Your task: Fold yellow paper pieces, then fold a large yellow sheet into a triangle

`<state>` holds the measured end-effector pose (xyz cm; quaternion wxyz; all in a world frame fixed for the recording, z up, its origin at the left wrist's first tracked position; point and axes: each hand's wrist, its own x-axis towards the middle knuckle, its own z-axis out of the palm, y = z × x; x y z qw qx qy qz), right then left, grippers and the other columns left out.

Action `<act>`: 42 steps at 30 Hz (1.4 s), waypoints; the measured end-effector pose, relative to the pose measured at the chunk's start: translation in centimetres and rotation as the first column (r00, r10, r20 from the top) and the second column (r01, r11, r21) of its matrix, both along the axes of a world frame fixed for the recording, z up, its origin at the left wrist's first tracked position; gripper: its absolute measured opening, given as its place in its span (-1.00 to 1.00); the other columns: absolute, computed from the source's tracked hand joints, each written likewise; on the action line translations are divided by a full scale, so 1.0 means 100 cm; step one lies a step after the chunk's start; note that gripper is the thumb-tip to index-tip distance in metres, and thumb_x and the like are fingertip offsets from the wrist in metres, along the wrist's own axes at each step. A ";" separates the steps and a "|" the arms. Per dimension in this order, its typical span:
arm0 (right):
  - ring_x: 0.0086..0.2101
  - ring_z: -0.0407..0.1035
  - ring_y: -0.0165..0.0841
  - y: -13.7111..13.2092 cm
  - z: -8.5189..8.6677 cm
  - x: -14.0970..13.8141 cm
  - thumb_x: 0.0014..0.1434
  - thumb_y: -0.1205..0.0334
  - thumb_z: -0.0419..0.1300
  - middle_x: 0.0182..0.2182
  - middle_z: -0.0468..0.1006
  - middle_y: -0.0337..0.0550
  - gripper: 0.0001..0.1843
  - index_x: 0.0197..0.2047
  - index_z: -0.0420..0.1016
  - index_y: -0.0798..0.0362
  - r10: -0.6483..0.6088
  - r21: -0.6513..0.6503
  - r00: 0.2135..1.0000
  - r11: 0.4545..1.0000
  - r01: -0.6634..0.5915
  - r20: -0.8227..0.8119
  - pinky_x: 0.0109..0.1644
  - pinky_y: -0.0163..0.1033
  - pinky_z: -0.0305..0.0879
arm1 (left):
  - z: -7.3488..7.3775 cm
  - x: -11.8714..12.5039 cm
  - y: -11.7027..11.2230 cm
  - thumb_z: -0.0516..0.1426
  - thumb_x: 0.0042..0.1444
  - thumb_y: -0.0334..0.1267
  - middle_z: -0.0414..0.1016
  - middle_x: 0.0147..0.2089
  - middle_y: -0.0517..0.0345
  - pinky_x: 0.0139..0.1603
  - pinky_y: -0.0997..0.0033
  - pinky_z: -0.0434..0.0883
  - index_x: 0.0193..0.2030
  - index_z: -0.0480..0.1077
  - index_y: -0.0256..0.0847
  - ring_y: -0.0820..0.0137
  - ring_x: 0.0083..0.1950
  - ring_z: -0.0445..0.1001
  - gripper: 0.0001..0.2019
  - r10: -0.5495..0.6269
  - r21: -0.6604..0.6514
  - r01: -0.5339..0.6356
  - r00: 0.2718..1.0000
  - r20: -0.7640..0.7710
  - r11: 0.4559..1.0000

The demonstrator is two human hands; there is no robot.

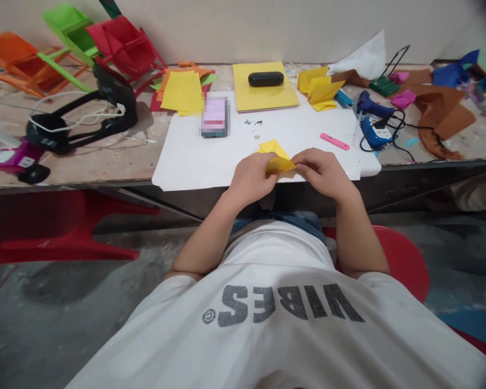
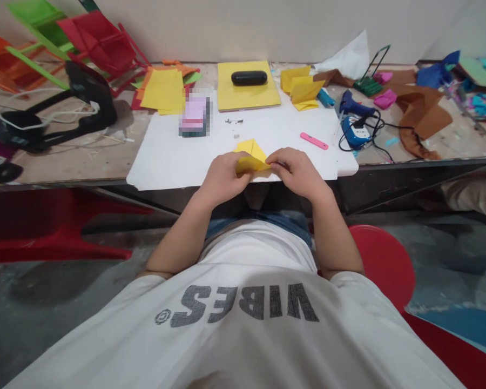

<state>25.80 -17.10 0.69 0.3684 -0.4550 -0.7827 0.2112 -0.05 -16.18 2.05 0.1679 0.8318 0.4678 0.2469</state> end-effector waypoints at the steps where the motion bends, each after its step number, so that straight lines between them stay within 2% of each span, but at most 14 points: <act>1: 0.04 0.71 0.00 0.001 0.000 0.000 0.46 0.15 0.34 0.03 0.88 -0.07 -0.79 0.01 0.85 -0.13 0.006 0.001 1.000 1.000 -0.006 -0.002 0.27 0.15 0.59 | 0.000 -0.001 0.000 0.23 0.30 -0.34 0.86 0.08 -0.03 0.17 0.06 0.66 0.10 0.75 -0.10 0.02 0.12 0.79 -0.67 -0.032 -0.005 0.032 0.999 0.018 0.999; 3: 0.04 0.70 0.00 0.002 -0.001 0.002 0.46 0.14 0.35 0.02 0.88 -0.06 -0.80 0.00 0.85 -0.14 0.019 0.003 1.000 1.000 -0.019 -0.005 0.28 0.16 0.59 | -0.001 -0.003 0.001 0.23 0.28 -0.34 0.87 0.11 0.02 0.20 0.07 0.66 0.14 0.76 -0.07 0.05 0.14 0.80 -0.63 -0.073 -0.018 0.075 0.995 0.064 0.997; 6: 0.07 0.70 0.01 0.003 -0.002 0.004 0.45 0.09 0.37 0.03 0.88 -0.05 -0.81 -0.01 0.85 -0.15 0.045 0.001 0.999 0.999 -0.045 -0.014 0.31 0.19 0.59 | -0.003 -0.003 0.003 0.25 0.24 -0.38 0.89 0.13 0.06 0.17 0.12 0.66 0.13 0.77 -0.05 0.09 0.13 0.82 -0.61 -0.053 -0.037 0.058 0.991 0.126 0.998; 8: 0.09 0.70 0.01 0.003 -0.003 0.005 0.44 0.06 0.40 0.04 0.88 -0.06 -0.82 -0.01 0.85 -0.16 0.053 -0.010 0.998 0.999 -0.053 -0.031 0.32 0.19 0.59 | -0.006 0.000 0.003 0.27 0.23 -0.40 0.89 0.09 0.07 0.11 0.16 0.64 0.06 0.75 -0.07 0.11 0.09 0.82 -0.67 -0.004 -0.027 0.007 0.992 0.124 1.000; 12: 0.09 0.70 0.01 0.004 -0.003 0.006 0.42 0.02 0.44 0.05 0.87 -0.07 -0.83 -0.02 0.85 -0.18 0.040 -0.044 0.997 0.998 -0.043 -0.066 0.34 0.20 0.59 | -0.013 0.008 0.001 0.34 0.26 -0.33 0.87 -0.03 0.02 -0.01 0.16 0.55 -0.08 0.70 -0.08 0.04 0.05 0.80 -0.87 0.093 0.072 -0.095 0.995 0.023 0.993; 15: 0.03 0.68 -0.02 0.007 -0.003 0.006 0.37 0.00 0.47 0.04 0.86 -0.06 -0.80 -0.02 0.85 -0.16 0.036 -0.102 0.992 0.994 -0.048 -0.118 0.25 0.15 0.60 | -0.020 0.014 -0.001 0.35 0.34 -0.25 0.83 -0.08 -0.04 -0.06 0.17 0.47 -0.13 0.65 -0.09 0.02 0.04 0.77 -0.98 0.154 0.142 -0.151 0.988 -0.010 0.978; 20: -0.14 0.58 -0.16 0.012 -0.001 0.004 0.30 0.02 0.48 -0.05 0.82 -0.08 -0.78 -0.07 0.85 -0.08 0.027 -0.192 0.983 0.980 -0.062 -0.179 -0.06 -0.04 0.49 | -0.033 0.018 -0.001 0.34 0.43 -0.15 0.76 -0.16 -0.04 -0.14 0.19 0.35 -0.18 0.56 -0.09 0.07 -0.06 0.70 -0.85 0.223 0.205 -0.213 0.974 -0.029 0.955; 23: -0.28 0.45 -0.26 0.014 0.002 0.002 0.34 0.02 0.43 -0.23 0.73 -0.14 -0.76 -0.06 0.85 -0.05 -0.013 -0.236 0.983 0.971 -0.031 -0.182 -0.19 -0.11 0.34 | -0.040 0.019 0.000 0.32 0.47 -0.11 0.72 -0.20 -0.04 -0.16 0.20 0.31 -0.20 0.54 -0.09 0.10 -0.11 0.68 -0.80 0.238 0.248 -0.226 0.971 -0.021 0.942; 25: -0.31 0.40 -0.28 0.014 0.004 0.000 0.35 0.02 0.43 -0.29 0.69 -0.16 -0.76 -0.07 0.84 -0.04 -0.034 -0.249 0.984 0.968 -0.011 -0.176 -0.21 -0.13 0.30 | -0.044 0.019 0.001 0.31 0.50 -0.08 0.70 -0.23 -0.04 -0.16 0.20 0.30 -0.22 0.52 -0.09 0.11 -0.12 0.67 -0.75 0.233 0.285 -0.223 0.973 -0.001 0.932; 27: -0.27 0.44 -0.25 0.015 0.005 -0.001 0.34 0.01 0.44 -0.24 0.74 -0.13 -0.77 -0.10 0.84 -0.04 -0.039 -0.233 0.985 0.972 -0.001 -0.169 -0.16 -0.11 0.35 | -0.046 0.019 0.000 0.30 0.51 -0.08 0.69 -0.25 -0.04 -0.15 0.20 0.31 -0.23 0.52 -0.10 0.11 -0.12 0.67 -0.74 0.224 0.307 -0.219 0.974 0.018 0.926; 31: -0.20 0.51 -0.19 0.018 0.005 -0.001 0.29 0.02 0.47 -0.15 0.80 -0.08 -0.80 -0.15 0.85 -0.06 -0.047 -0.206 0.988 0.978 0.017 -0.145 -0.04 -0.02 0.45 | -0.044 0.018 -0.002 0.29 0.49 -0.16 0.73 -0.19 -0.06 -0.08 0.16 0.37 -0.19 0.56 -0.09 0.07 -0.04 0.69 -0.83 0.184 0.270 -0.181 0.983 0.013 0.946; 35: -0.17 0.53 -0.17 0.023 0.004 0.000 0.27 0.05 0.49 -0.12 0.80 -0.06 -0.84 -0.18 0.85 -0.07 -0.078 -0.184 0.991 0.981 0.057 -0.111 -0.01 0.02 0.50 | -0.038 0.017 -0.004 0.28 0.43 -0.23 0.75 -0.14 -0.08 -0.03 0.12 0.44 -0.18 0.58 -0.08 0.02 0.03 0.70 -0.89 0.138 0.215 -0.135 0.990 0.001 0.967; 39: -0.16 0.53 -0.19 0.024 0.002 0.000 0.28 0.10 0.47 -0.10 0.78 -0.07 -0.87 -0.18 0.85 -0.07 -0.075 -0.179 0.992 0.982 0.056 -0.100 0.01 0.01 0.51 | -0.034 0.017 -0.004 0.30 0.38 -0.22 0.76 -0.15 -0.04 -0.08 0.15 0.44 -0.19 0.57 -0.06 0.05 0.01 0.69 -0.93 0.165 0.202 -0.167 0.986 0.026 0.965; 42: -0.15 0.53 -0.18 0.024 0.002 0.000 0.29 0.11 0.46 -0.09 0.77 -0.06 -0.87 -0.18 0.84 -0.06 -0.077 -0.181 0.992 0.982 0.058 -0.098 0.03 0.02 0.52 | -0.029 0.016 -0.004 0.30 0.34 -0.20 0.77 -0.13 -0.02 -0.07 0.15 0.46 -0.19 0.56 -0.06 0.06 -0.01 0.68 -0.94 0.174 0.146 -0.179 0.984 0.046 0.973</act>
